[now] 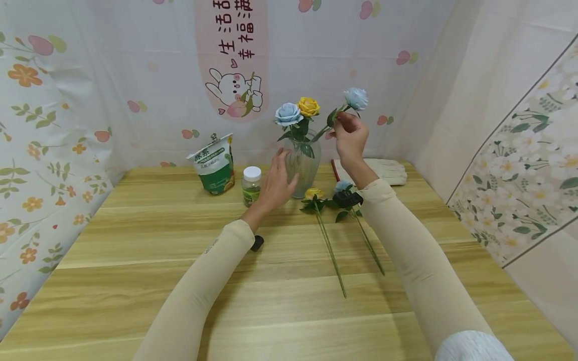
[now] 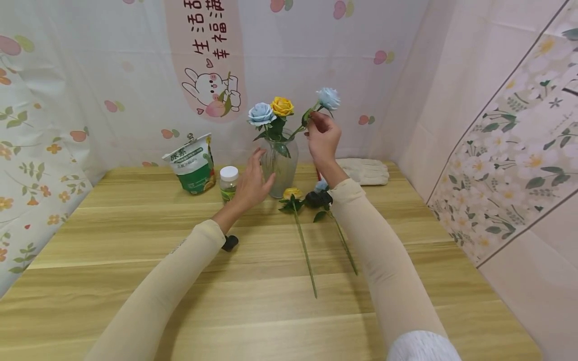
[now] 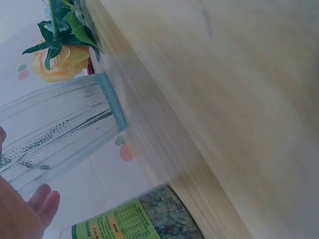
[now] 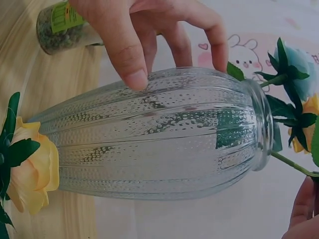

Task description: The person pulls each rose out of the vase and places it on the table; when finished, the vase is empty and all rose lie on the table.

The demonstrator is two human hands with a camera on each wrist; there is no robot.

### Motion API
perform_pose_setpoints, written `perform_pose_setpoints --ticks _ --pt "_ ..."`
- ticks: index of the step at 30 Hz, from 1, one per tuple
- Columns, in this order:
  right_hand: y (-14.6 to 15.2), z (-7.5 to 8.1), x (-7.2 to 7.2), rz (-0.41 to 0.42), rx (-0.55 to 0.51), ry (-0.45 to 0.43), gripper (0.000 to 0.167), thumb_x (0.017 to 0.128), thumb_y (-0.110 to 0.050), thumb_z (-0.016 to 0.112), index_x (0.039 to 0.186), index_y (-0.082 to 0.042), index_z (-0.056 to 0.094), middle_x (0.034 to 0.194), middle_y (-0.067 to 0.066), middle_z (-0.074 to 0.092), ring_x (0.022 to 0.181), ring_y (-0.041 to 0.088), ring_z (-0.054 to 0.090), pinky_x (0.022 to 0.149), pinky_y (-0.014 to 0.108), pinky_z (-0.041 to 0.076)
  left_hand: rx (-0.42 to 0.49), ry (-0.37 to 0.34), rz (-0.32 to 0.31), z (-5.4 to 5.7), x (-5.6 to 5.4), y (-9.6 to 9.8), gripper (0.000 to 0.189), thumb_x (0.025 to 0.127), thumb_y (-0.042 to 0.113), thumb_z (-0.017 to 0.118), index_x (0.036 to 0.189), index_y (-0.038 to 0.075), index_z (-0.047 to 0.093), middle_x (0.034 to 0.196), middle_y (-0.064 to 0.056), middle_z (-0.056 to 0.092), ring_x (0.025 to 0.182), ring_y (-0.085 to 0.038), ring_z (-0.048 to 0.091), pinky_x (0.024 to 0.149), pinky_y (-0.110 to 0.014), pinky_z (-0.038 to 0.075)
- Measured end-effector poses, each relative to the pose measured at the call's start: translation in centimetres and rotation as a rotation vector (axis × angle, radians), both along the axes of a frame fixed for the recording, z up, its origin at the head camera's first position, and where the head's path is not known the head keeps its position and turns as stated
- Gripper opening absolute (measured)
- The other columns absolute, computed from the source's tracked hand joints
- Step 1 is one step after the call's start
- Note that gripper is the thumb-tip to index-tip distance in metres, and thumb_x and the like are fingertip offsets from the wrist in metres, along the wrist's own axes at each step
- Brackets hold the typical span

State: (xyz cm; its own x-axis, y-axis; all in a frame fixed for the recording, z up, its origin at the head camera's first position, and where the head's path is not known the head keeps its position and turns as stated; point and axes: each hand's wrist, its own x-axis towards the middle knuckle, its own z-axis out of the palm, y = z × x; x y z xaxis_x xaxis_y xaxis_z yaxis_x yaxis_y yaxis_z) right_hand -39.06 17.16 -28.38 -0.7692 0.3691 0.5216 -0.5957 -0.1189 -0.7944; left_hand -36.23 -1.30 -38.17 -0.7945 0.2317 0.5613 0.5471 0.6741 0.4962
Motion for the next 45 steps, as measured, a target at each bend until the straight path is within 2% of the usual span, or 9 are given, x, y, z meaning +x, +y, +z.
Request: perform_pose_setpoints --ticks 4,12,19,23,28,34,39,45 --pt "0.1 -0.2 0.1 -0.019 -0.042 -0.002 0.011 0.092 0.003 0.065 0.099 -0.001 0.072 0.086 0.004 0.068 0.07 0.015 0.064 0.066 0.028 0.057 0.001 -0.008 -0.001 0.0 0.0 -0.1 0.066 0.098 0.026 0.061 0.15 0.01 0.025 0.16 -0.014 0.024 0.061 -0.021 0.047 0.048 -0.03 0.037" --pt "-0.3 -0.5 0.3 0.09 -0.106 0.086 0.011 0.092 0.002 0.066 0.101 0.003 0.072 0.086 0.01 0.07 0.076 0.021 0.072 0.063 0.031 0.057 -0.003 -0.028 -0.002 0.2 0.1 -0.2 0.066 0.098 0.025 0.061 0.151 0.011 0.024 0.159 -0.016 0.025 0.064 -0.022 0.049 0.049 -0.031 0.039" --pt "-0.2 -0.5 0.5 0.072 -0.056 0.115 0.011 0.091 0.001 0.068 0.101 0.005 0.071 0.085 0.009 0.072 0.072 0.018 0.07 0.064 0.028 0.057 -0.005 -0.041 -0.012 0.3 0.3 -0.2 0.066 0.098 0.025 0.061 0.15 0.011 0.024 0.159 -0.017 0.024 0.069 -0.024 0.052 0.051 -0.031 0.04" --pt "0.1 -0.5 0.6 0.063 -0.077 0.116 0.009 0.09 0.004 0.067 0.098 0.005 0.071 0.085 0.011 0.073 0.072 0.018 0.071 0.064 0.031 0.058 -0.006 -0.044 -0.013 0.3 0.2 -0.2 0.066 0.098 0.025 0.061 0.151 0.011 0.023 0.159 -0.016 0.024 0.068 -0.024 0.051 0.05 -0.031 0.04" --pt "0.5 -0.5 0.9 0.049 -0.091 0.106 0.006 0.09 0.006 0.067 0.093 0.002 0.071 0.082 0.008 0.071 0.073 0.02 0.071 0.063 0.028 0.058 -0.011 -0.031 -0.012 0.2 0.1 -0.2 0.066 0.098 0.026 0.061 0.151 0.01 0.024 0.159 -0.016 0.024 0.065 -0.023 0.05 0.049 -0.031 0.04" --pt "0.8 -0.7 1.0 0.02 -0.07 0.112 0.006 0.091 0.005 0.067 0.09 0.0 0.071 0.085 0.007 0.068 0.077 0.02 0.07 0.064 0.028 0.058 -0.019 -0.03 -0.006 0.2 0.1 -0.1 0.066 0.099 0.026 0.061 0.15 0.009 0.024 0.158 -0.017 0.025 0.069 -0.024 0.052 0.05 -0.031 0.04" --pt "1.2 -0.8 1.1 -0.011 -0.023 0.126 0.007 0.094 0.0 0.065 0.094 0.001 0.071 0.089 0.008 0.067 0.075 0.016 0.071 0.06 0.028 0.057 -0.028 -0.037 0.003 0.4 0.3 0.0 0.066 0.098 0.026 0.061 0.15 0.01 0.024 0.158 -0.018 0.025 0.071 -0.026 0.052 0.049 -0.032 0.039" --pt "1.3 -1.1 1.3 0.037 0.004 0.156 0.018 0.092 0.009 0.059 0.106 0.004 0.069 0.098 0.013 0.068 0.081 0.018 0.071 0.065 0.027 0.057 -0.023 -0.048 0.007 0.3 0.4 0.0 0.066 0.099 0.026 0.06 0.15 0.01 0.023 0.159 -0.017 0.024 0.072 -0.026 0.052 0.05 -0.032 0.039"
